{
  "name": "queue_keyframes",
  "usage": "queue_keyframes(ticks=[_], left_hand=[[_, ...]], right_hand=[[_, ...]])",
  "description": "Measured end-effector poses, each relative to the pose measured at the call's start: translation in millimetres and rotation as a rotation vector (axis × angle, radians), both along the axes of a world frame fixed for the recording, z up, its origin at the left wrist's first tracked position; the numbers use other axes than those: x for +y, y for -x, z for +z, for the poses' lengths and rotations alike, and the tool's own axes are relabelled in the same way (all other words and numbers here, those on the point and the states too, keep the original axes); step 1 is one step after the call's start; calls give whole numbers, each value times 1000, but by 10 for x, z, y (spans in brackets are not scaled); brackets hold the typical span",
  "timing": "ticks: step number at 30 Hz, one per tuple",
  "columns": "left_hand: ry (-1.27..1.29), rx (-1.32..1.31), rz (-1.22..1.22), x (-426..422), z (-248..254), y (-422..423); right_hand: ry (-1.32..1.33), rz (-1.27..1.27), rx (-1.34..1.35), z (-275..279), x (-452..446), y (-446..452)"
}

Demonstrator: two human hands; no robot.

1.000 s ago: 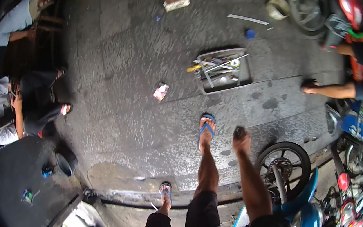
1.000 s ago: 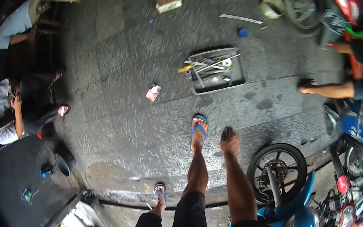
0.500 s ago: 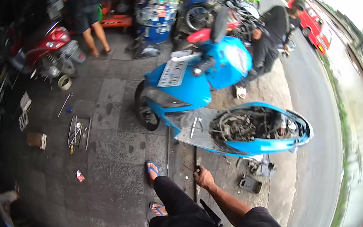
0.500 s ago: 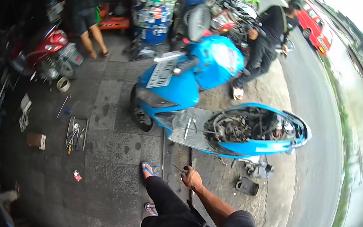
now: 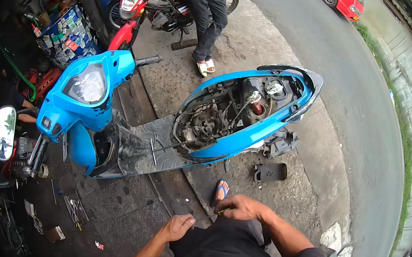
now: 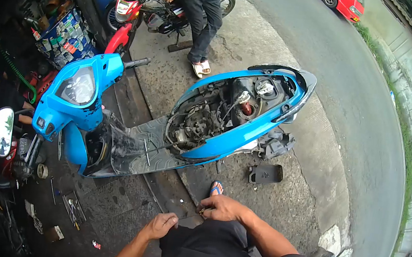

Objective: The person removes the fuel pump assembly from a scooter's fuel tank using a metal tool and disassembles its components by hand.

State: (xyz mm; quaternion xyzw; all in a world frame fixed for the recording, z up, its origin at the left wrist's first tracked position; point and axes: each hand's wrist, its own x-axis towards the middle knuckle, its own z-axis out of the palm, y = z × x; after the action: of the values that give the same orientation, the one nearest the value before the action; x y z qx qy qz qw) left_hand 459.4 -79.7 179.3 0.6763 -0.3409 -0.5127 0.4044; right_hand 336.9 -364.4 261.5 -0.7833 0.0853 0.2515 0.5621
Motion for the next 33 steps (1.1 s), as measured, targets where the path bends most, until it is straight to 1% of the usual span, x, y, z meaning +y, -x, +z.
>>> queue_keyframes(ticks=[1, 2, 3, 4, 6, 8, 9, 10, 12, 13, 14, 16, 18, 20, 22, 24, 28, 30, 31, 32, 33], left_hand=[[-30, 28, -22, -242, 92, -11], [31, 73, -30, -588, 173, -71], [103, 108, -31, -949, 225, -187], [98, 118, -35, -1231, 243, -307], [174, 94, -4, -1590, 283, -462], [58, -27, 89, -1899, 388, -640], [62, -69, 97, -2014, 304, -740], [29, -95, 97, -2118, 262, -846], [-42, -166, 85, -2364, 118, -1077], [-70, -231, 68, -2547, 54, -1227], [-100, -289, 67, -2771, -5, -1344], [-62, -452, 79, -3288, -66, -1556], [-17, -469, 101, -3836, -103, -1715], [44, -571, 81, -4369, -135, -1789], [-4, -655, 26, -4850, -179, -1784], [-110, -604, -38, -5214, -245, -1752], [-282, -530, -46, -5494, -451, -1619], [-298, -553, 22, -5533, -570, -1585], [-315, -506, 60, -5555, -565, -1585], [-330, -461, 95, -5571, -562, -1585], [-345, -459, 114, -5566, -599, -1568]], right_hand=[[-80, -59, 51, 136, -365, 83], [-141, -152, 171, 359, -650, 140], [-78, -246, 136, 512, -874, 195], [-82, -251, 145, 529, -1145, 225], [-215, -464, 220, 483, -1489, 412], [-126, -669, 289, 303, -1682, 626], [-46, -796, 337, 243, -1719, 685], [-67, -829, 356, 102, -1673, 812], [180, -1088, 319, -305, -1570, 1083], [205, -1152, 363, -418, -1498, 1169], [143, -1285, 356, -450, -1414, 1187], [29, -1508, 342, -567, -1247, 1247], [-10, -1523, 279, -590, -1155, 1250], [-3, -1534, 306, -463, -1204, 1073], [18, -1570, 290, -438, -1311, 1022], [8, -1545, 312, -456, -1495, 1009], [82, -1329, 335, -319, -2151, 882], [225, -1212, 275, -226, -2545, 763], [246, -1159, 275, -137, -2760, 661], [273, -1133, 214, -81, -2942, 537], [300, -1044, 195, -43, -3134, 461]])
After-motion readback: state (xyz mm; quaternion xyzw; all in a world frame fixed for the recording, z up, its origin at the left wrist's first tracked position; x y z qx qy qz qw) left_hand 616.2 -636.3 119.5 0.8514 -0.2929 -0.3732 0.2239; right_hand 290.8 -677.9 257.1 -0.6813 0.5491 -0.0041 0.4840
